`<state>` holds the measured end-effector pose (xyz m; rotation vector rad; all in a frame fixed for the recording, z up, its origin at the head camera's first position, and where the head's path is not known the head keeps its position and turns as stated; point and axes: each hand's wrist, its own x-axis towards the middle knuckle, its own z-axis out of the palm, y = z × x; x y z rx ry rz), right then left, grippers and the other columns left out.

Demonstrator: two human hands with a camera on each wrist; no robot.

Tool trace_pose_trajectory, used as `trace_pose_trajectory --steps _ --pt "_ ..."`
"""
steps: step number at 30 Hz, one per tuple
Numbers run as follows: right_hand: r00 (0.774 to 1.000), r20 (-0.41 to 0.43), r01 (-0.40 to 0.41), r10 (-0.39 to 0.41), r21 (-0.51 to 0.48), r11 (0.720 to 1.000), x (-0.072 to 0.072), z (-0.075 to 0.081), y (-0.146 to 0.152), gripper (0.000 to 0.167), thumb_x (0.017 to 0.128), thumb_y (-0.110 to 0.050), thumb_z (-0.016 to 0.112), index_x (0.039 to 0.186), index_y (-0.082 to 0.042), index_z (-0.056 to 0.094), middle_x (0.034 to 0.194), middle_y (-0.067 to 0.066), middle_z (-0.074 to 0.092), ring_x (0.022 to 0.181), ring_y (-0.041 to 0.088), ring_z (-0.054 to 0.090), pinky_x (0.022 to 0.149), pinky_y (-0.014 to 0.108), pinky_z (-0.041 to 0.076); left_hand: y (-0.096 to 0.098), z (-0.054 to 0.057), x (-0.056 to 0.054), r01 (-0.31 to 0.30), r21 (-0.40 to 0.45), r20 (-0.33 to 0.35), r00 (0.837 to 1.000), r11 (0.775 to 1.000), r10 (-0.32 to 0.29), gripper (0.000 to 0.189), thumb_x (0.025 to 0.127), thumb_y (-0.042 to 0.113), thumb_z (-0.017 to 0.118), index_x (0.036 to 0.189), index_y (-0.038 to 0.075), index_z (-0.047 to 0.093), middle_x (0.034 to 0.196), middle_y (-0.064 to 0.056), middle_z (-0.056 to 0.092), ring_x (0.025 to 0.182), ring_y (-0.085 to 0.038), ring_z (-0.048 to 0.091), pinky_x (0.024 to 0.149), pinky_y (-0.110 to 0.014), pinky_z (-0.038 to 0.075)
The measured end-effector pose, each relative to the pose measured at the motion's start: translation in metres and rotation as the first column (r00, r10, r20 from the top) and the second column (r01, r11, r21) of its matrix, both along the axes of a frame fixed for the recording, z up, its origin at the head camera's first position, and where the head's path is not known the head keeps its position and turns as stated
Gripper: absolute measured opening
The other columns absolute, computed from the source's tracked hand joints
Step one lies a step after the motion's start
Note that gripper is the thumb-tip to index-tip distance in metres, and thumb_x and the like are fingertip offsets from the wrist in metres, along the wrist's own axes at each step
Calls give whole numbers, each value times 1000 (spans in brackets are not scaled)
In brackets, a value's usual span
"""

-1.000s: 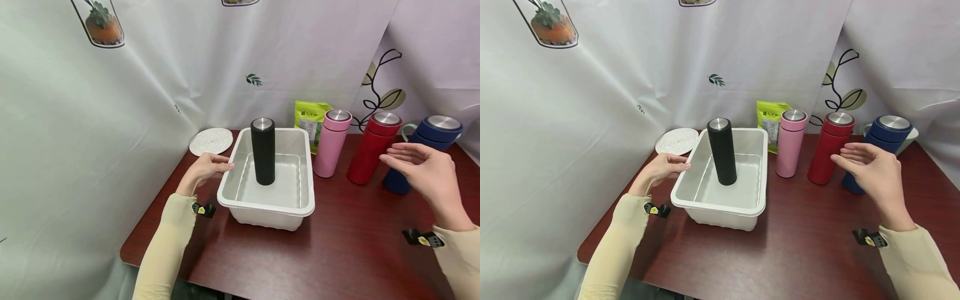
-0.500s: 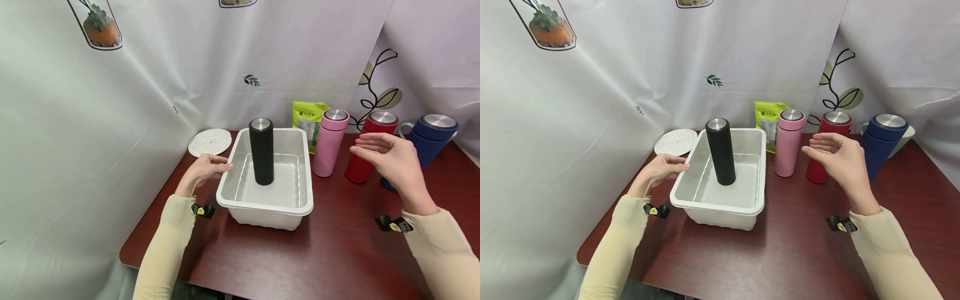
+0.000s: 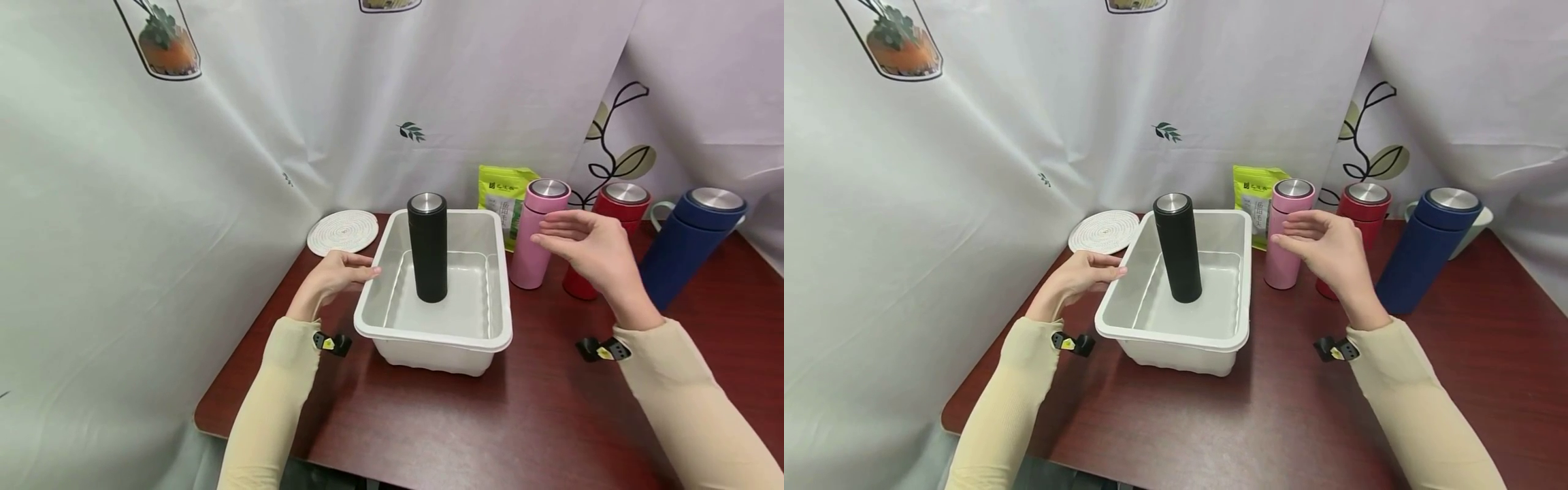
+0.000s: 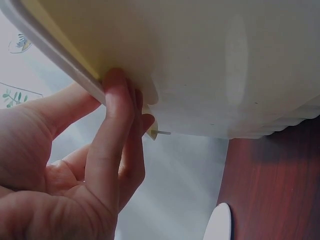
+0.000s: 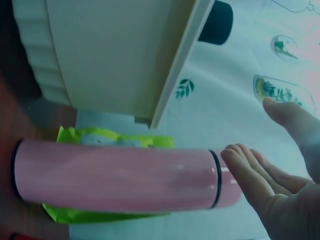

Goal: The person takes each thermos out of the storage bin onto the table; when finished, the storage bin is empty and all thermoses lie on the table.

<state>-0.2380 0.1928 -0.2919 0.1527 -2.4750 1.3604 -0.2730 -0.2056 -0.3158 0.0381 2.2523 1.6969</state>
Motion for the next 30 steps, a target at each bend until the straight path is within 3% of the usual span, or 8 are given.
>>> trace_pose_trajectory --steps 3,12,19,23,30 --pt "999 11 -37 37 -13 999 -3 -2 -10 52 81 -37 80 122 -8 67 118 13 69 85 -14 62 74 4 50 0 -1 0 -1 7 5 1000 1000 1 53 90 7 69 135 -12 49 128 -30 58 97 -22 68 102 -49 50" --pt "986 54 -150 157 -112 982 -16 -3 -37 56 81 -30 82 125 -2 63 121 18 68 88 -7 67 78 9 53 0 -2 -1 -6 5 0 1000 1000 6 52 90 7 69 135 -11 50 126 -29 60 95 -22 68 96 -44 54" --pt "974 75 -209 214 -73 975 -29 -3 -57 53 82 -25 81 126 -1 63 122 19 67 104 18 69 79 12 55 -1 0 0 3 -2 -12 1000 1000 -3 51 90 8 69 133 -11 51 126 -28 60 93 -20 69 92 -41 57" --pt "957 104 -264 270 -73 962 -38 -2 -66 57 82 -26 81 129 0 61 124 18 66 112 27 66 84 18 56 -1 0 0 -2 -4 -15 1000 1000 2 49 90 8 69 132 -11 53 125 -27 61 92 -19 69 92 -41 57" --pt "919 154 -349 363 -111 930 -51 -5 -78 62 82 -23 81 134 0 56 131 18 62 120 29 61 95 30 53 0 -1 1 -7 -5 -12 1000 1000 7 50 90 8 69 133 -11 52 125 -28 60 93 -19 68 96 -44 54"
